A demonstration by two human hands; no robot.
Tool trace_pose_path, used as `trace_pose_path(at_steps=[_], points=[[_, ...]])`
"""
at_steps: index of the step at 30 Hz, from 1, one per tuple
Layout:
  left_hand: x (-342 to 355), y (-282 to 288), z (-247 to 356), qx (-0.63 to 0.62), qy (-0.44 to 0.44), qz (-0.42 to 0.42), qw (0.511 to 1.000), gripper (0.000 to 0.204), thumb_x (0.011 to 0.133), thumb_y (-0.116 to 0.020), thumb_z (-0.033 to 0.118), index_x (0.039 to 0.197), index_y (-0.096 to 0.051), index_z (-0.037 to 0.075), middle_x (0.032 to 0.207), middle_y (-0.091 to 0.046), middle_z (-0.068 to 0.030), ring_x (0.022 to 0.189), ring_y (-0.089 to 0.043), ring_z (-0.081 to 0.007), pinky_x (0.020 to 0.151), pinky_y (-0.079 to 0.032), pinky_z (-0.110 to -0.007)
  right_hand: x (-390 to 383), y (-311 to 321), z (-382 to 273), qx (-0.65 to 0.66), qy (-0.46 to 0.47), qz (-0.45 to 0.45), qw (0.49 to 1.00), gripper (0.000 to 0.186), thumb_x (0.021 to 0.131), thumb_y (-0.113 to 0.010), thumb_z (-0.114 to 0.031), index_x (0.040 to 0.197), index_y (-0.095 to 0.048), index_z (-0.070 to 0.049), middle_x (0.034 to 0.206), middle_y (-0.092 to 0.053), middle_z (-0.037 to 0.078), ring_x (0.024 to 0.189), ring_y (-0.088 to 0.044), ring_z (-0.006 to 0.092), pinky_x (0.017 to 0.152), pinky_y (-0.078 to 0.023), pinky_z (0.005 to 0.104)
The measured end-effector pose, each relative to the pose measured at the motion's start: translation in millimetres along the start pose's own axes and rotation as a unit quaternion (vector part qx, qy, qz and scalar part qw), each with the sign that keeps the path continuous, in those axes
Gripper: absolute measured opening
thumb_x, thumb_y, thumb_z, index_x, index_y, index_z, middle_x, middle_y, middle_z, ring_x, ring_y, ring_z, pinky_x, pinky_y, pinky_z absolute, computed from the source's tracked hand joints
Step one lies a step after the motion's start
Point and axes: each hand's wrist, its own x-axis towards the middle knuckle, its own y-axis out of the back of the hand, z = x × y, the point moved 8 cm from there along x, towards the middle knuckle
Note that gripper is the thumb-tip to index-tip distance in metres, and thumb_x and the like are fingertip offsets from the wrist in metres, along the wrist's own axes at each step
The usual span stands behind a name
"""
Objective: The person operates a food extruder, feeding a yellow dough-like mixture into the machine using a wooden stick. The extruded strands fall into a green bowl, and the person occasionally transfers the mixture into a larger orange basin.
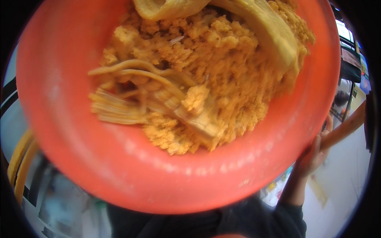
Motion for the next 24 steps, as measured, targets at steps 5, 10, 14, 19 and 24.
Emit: trace_pose_path(at_steps=[5, 10, 14, 19, 24], points=[[1.1, -10.6, -9.3, -0.053, 0.016, -0.003, 0.998, 0.019, 0.095, -0.057, 0.018, 0.086, -0.068, 0.006, 0.077, -0.069, -0.0089, 0.068, -0.065, -0.0206, 0.062, -0.052, -0.036, 0.6, 0.4, -4.9, -0.069, 0.035, -0.009, 0.997, 0.068, 0.095, -0.062, -0.022, 0.149, -0.03, 0.005, 0.132, -0.058, 0.015, 0.119, -0.061, 0.0242, 0.102, -0.049, 0.0359], [-35.5, -3.8, -44.4, -0.21, 0.036, -0.034, 0.976, 0.018, 0.096, -0.056, 0.017, 0.085, -0.067, 0.007, 0.077, -0.068, -0.0077, 0.067, -0.064, -0.0194, 0.061, -0.052, -0.034, -1.0, 4.5, -2.7, -0.037, 0.046, 0.007, 0.998, 0.061, 0.096, -0.061, -0.014, 0.148, -0.034, 0.003, 0.117, -0.059, 0.01, 0.102, -0.06, 0.0166, 0.09, -0.048, 0.0295], [-144.1, 60.5, -83.2, -0.409, 0.094, -0.071, 0.905, 0.018, 0.096, -0.056, 0.016, 0.085, -0.067, 0.008, 0.077, -0.068, -0.0068, 0.066, -0.064, -0.0184, 0.06, -0.052, -0.033, -0.3, 7.8, 3.2, -0.045, 0.028, 0.011, 0.999, 0.044, 0.094, -0.062, -0.003, 0.134, -0.047, 0.001, 0.12, -0.053, 0.007, 0.098, -0.054, 0.0121, 0.084, -0.044, 0.0251], [-341.2, 218.7, -51.4, -0.506, 0.084, -0.068, 0.856, 0.017, 0.097, -0.056, 0.015, 0.084, -0.066, 0.008, 0.076, -0.067, -0.0056, 0.065, -0.063, -0.0172, 0.06, -0.052, -0.032, 5.9, -4.3, -19.0, -0.215, 0.159, -0.043, 0.963, 0.018, 0.092, -0.065, -0.005, 0.11, -0.061, -0.001, 0.138, -0.049, 0.013, 0.118, -0.053, 0.0246, 0.1, -0.042, 0.0351], [-499.5, 345.9, 92.7, -0.475, -0.057, -0.118, 0.87, 0.004, 0.096, -0.062, 0.005, 0.092, -0.063, 0.003, 0.077, -0.066, -0.0057, 0.063, -0.062, -0.0124, 0.059, -0.051, -0.024, 11.1, -13.7, -33.1, -0.219, 0.184, -0.078, 0.955, 0.014, 0.087, -0.069, -0.005, 0.097, -0.059, -0.003, 0.135, -0.049, 0.016, 0.124, -0.05, 0.0338, 0.102, -0.043, 0.0419]])
